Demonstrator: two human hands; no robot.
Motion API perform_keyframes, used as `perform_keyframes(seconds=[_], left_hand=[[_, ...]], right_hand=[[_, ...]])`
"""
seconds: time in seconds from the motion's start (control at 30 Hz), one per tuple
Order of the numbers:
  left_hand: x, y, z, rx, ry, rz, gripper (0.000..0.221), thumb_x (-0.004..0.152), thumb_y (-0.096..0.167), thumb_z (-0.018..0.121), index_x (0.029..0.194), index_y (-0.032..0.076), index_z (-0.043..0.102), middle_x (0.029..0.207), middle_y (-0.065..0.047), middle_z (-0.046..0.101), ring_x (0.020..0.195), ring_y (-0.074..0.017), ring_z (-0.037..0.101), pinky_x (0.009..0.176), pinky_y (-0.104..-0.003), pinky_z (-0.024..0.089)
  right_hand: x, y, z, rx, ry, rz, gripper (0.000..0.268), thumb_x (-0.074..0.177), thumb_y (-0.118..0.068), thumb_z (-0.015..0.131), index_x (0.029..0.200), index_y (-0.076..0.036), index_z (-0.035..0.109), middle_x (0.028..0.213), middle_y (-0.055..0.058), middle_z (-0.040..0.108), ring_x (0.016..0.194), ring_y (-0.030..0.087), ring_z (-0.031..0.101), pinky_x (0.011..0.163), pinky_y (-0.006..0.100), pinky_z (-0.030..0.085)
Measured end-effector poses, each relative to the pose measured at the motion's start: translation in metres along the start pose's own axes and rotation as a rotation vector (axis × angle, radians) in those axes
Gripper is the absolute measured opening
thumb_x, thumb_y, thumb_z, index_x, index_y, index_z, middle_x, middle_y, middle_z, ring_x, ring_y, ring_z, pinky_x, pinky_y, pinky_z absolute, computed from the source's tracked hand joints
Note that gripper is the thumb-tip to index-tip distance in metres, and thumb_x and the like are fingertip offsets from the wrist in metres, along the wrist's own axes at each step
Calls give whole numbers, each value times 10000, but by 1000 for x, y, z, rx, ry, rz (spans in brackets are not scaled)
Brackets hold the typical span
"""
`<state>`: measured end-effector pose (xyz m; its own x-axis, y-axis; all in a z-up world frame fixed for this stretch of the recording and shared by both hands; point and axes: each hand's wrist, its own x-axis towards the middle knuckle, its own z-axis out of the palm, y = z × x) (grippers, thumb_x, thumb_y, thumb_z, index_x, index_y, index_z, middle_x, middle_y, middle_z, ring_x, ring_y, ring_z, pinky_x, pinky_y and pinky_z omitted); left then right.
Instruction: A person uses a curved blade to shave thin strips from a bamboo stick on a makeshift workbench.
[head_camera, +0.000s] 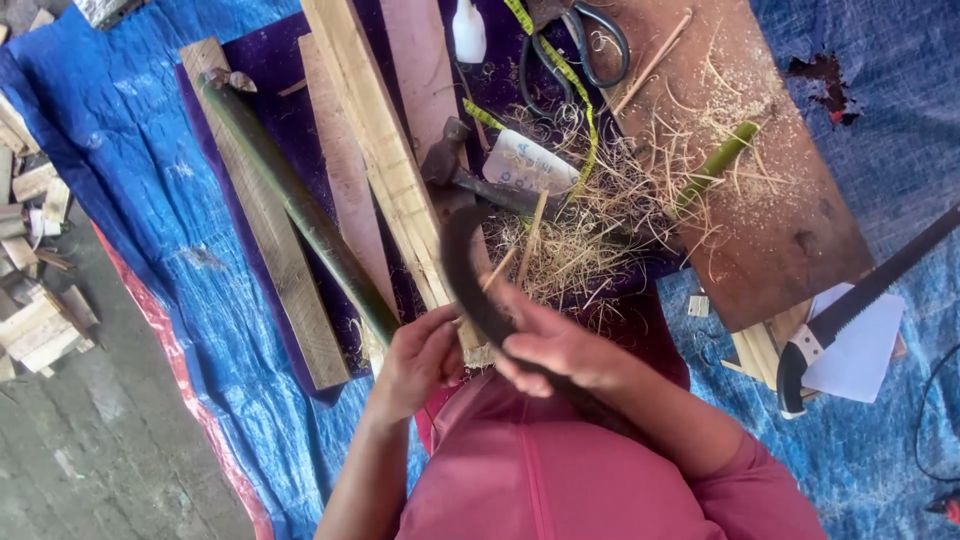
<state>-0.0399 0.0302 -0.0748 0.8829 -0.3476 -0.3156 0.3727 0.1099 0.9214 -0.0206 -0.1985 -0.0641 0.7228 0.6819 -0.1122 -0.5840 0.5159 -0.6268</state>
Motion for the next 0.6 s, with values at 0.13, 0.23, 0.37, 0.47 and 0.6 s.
perform_keyframes(seconds=[0.13, 0.23, 0.37, 0.47, 0.6], left_hand=[[10, 19, 18, -45, 29, -162, 343, 1019, 77, 408, 874, -61, 687, 470, -75, 462, 407, -178, 496, 391, -299, 417], [-4, 7, -2, -109, -44, -84, 282, 1007, 39, 390, 1073, -96, 629, 455, -45, 436, 354, -142, 462, 362, -255, 382], [-16, -20, -26, -232, -18, 21, 430, 1009, -6, 313, 1362, -136, 523, 504, -34, 428, 380, -149, 503, 377, -250, 412], [-3, -34, -14, -429, -81, 42, 458, 1037, 14, 294, 1446, -142, 431, 541, -15, 424, 399, -136, 508, 370, -232, 394], [13, -21, 10, -380, -140, -38, 426, 1050, 57, 298, 1355, -159, 502, 468, -68, 443, 352, -192, 487, 341, -291, 395]], right_hand=[[-2, 18, 0, 2, 32, 66, 635, 997, -35, 442, 1574, -99, 186, 708, 124, 581, 427, 116, 507, 322, 249, 459], [-12, -4, -20, -66, 142, -8, 561, 1006, -92, 432, 1544, -93, 276, 692, 124, 578, 429, 114, 518, 327, 256, 471], [-31, -29, -49, -144, 290, -71, 618, 993, -69, 401, 1573, -106, 188, 696, 108, 558, 412, 97, 506, 321, 243, 469], [-17, -26, -17, -95, 124, -35, 770, 1006, -202, 503, 1609, -114, 31, 685, 94, 540, 410, 90, 508, 308, 243, 463], [-7, 9, 3, -46, 52, 91, 804, 984, -36, 452, 1627, -131, -22, 703, 112, 572, 411, 128, 508, 308, 255, 445]])
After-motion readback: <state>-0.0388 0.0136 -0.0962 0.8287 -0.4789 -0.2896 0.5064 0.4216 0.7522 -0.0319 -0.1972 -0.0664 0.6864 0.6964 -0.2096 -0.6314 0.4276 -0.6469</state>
